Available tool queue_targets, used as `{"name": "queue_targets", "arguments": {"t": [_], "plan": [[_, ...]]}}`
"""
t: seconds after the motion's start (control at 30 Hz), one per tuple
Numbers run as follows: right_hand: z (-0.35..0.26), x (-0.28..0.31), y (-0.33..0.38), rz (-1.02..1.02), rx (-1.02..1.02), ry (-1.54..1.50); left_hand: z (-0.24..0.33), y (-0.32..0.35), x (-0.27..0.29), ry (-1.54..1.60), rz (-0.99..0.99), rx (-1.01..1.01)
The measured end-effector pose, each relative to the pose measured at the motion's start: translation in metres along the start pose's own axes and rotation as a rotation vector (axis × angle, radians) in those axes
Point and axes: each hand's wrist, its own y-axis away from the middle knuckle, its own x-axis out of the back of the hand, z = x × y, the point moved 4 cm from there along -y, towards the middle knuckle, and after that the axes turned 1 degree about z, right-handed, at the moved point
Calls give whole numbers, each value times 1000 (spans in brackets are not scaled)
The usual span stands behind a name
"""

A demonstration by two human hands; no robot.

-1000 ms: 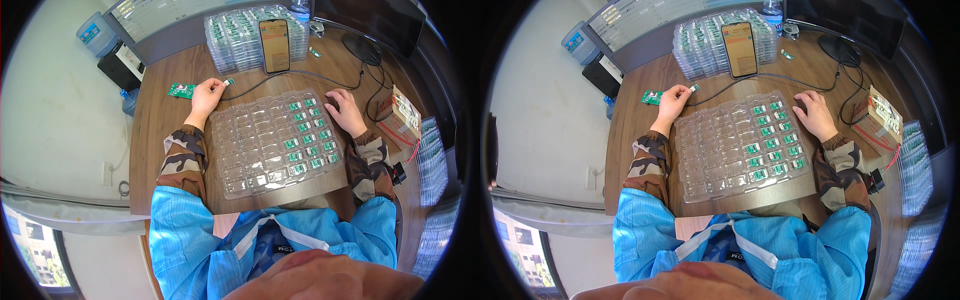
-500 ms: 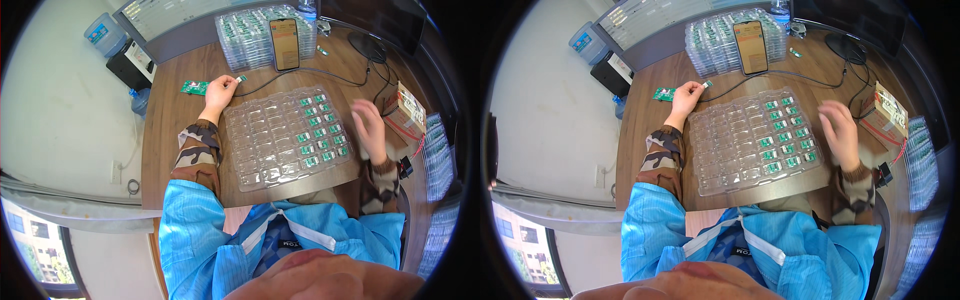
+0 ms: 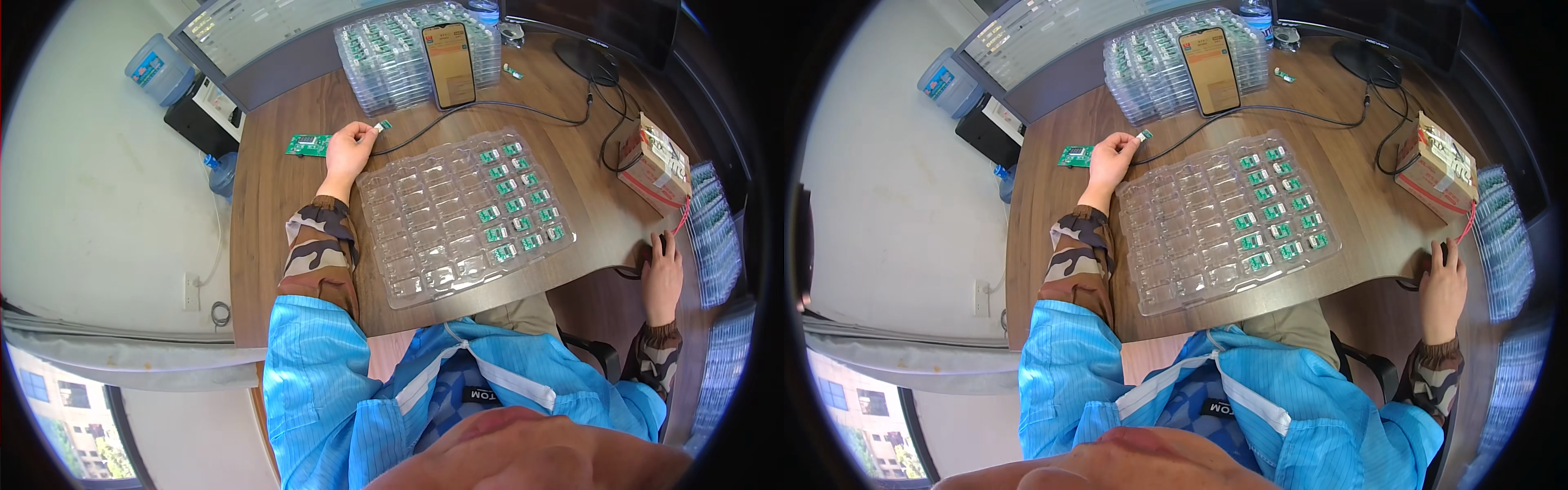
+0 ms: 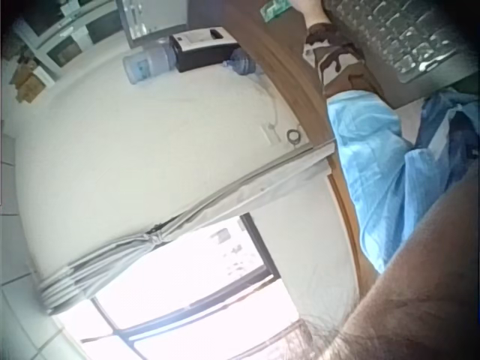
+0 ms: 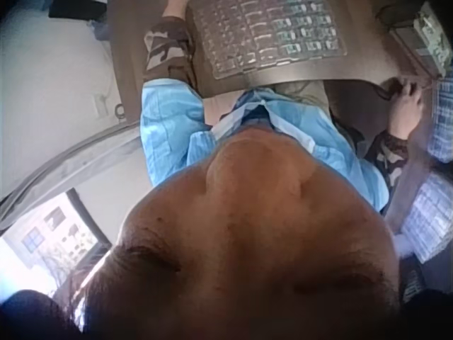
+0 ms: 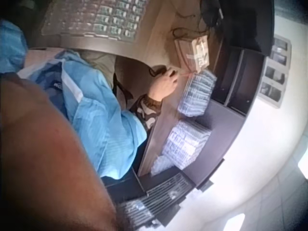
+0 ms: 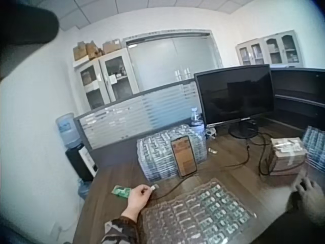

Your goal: Placing small electronic components into designated slots in a plastic tray.

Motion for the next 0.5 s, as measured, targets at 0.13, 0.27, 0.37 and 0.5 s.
{"name": "queue_targets", "arguments": {"t": [0.13,0.27,0.37,0.5], "plan": [[7,-15,-9,-2,2,164,0,-1,-2,-7,-2,-6],[9,-23,-18,-32,13,359,0,0,-2,-9,-7,-4],[8,-26,-26,-134,43,438,1,1,-1,-6,-8,-3],[16,-38,-29,-70,83,487,2,1,-2,-4,-14,6]]}}
